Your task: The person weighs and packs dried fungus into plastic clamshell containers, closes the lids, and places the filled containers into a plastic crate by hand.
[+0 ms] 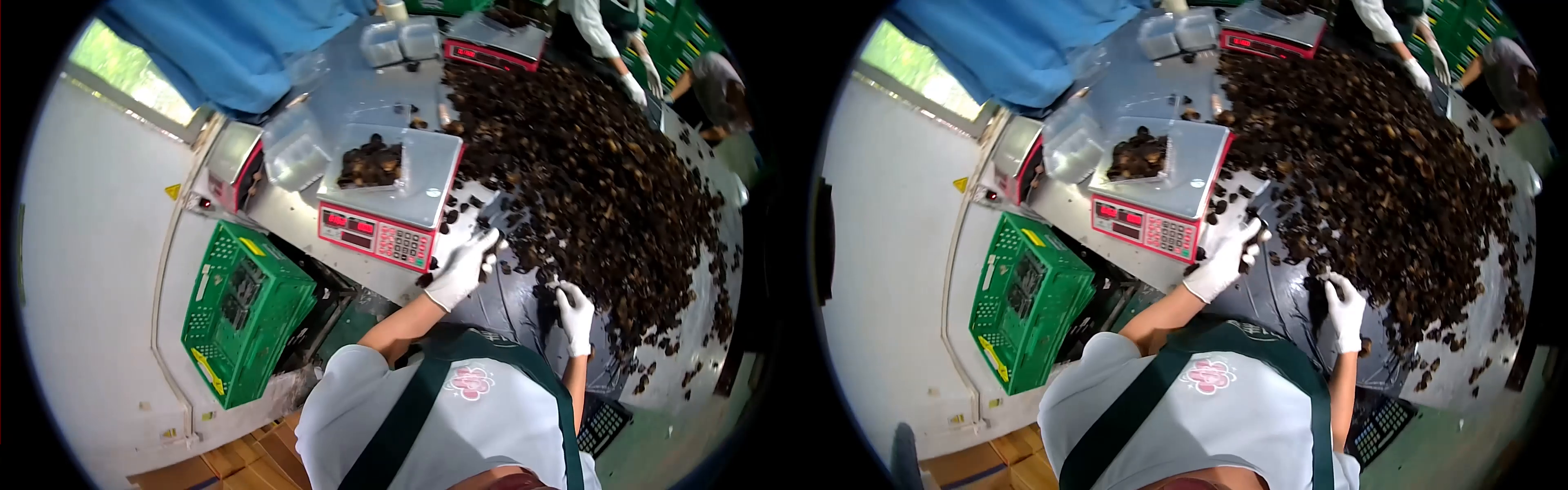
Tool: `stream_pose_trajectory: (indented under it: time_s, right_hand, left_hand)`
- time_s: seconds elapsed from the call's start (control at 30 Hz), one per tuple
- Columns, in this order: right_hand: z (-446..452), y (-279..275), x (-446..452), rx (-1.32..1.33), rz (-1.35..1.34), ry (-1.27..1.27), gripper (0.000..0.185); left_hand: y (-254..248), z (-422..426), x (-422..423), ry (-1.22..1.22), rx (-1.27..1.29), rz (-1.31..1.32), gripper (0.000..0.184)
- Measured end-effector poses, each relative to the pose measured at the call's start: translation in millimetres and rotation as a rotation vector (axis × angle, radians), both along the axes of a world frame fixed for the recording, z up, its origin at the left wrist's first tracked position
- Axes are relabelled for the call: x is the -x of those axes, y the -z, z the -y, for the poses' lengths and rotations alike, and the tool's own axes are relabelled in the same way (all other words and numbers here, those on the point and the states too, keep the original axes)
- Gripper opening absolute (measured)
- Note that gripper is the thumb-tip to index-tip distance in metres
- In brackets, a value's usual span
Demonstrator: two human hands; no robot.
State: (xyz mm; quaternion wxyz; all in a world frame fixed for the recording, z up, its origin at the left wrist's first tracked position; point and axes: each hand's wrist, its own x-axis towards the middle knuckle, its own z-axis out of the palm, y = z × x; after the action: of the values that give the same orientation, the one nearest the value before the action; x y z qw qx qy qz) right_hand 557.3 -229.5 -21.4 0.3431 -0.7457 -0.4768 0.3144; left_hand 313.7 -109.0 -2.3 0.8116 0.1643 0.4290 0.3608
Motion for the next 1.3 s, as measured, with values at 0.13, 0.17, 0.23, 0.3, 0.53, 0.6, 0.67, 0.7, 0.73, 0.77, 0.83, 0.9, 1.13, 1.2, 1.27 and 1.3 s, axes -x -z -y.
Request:
stream_pose_trajectory:
  time_s: [0.13, 0.17, 0.23, 0.3, 0.53, 0.6, 0.67, 0.7, 0.73, 0.77, 0.83, 0.9, 1.13, 1.2, 1.27, 1.3]
  right_hand:
    - [6, -16, 17, -0.031, 0.051, -0.014, 0.022]
    - [6, -23, 23, -0.011, 0.044, -0.014, 0.022]
    - [7, -26, 33, 0.016, 0.038, -0.008, 0.022]
    - [8, -20, 40, -0.047, 0.061, -0.049, 0.021]
    - [-16, -39, 86, -0.076, 0.185, -0.100, 0.020]
    - [-27, -40, 103, -0.118, 0.118, -0.094, 0.020]
    - [-44, -55, 125, -0.094, 0.123, -0.123, 0.020]
    - [-55, -54, 135, -0.135, 0.129, -0.153, 0.020]
    - [-66, -53, 144, -0.177, 0.136, -0.181, 0.020]
    - [-79, -56, 156, -0.196, 0.160, -0.206, 0.020]
    - [-109, -62, 177, -0.247, 0.189, -0.260, 0.020]
    - [-142, -75, 200, -0.264, 0.209, -0.314, 0.020]
    - [-268, -93, 271, -0.417, 0.270, -0.410, 0.024]
    - [-295, -86, 285, -0.466, 0.409, -0.465, 0.024]
    - [-303, -88, 297, -0.349, 0.404, -0.479, 0.025]
    - [-307, -83, 301, -0.324, 0.474, -0.504, 0.025]
  left_hand:
    - [-57, -53, 79, -0.482, -0.455, -0.353, 0.014]
    - [-70, -68, 103, -0.632, -0.526, -0.414, 0.013]
    - [-82, -100, 153, -0.726, -0.763, -0.669, 0.016]
    - [-78, -133, 197, -0.682, -1.096, -0.936, 0.018]
    - [-44, -177, 242, -0.049, -1.344, -1.353, 0.027]
    - [-46, -174, 247, -0.122, -1.223, -1.185, 0.026]
    - [-40, -174, 252, -0.152, -1.218, -1.156, 0.025]
    - [-38, -175, 256, -0.186, -1.218, -1.132, 0.023]
    - [-40, -176, 258, -0.183, -1.217, -1.126, 0.023]
    - [-43, -175, 261, -0.218, -1.227, -1.122, 0.023]
    - [-52, -174, 267, -0.289, -1.241, -1.090, 0.021]
    - [-57, -177, 281, -0.306, -1.172, -1.016, 0.021]
    - [-46, -181, 325, -0.305, -0.992, -0.892, 0.022]
    - [-41, -181, 332, -0.266, -0.962, -0.850, 0.021]
    - [-38, -180, 333, -0.275, -0.952, -0.828, 0.021]
    - [-37, -181, 333, -0.258, -0.947, -0.829, 0.020]
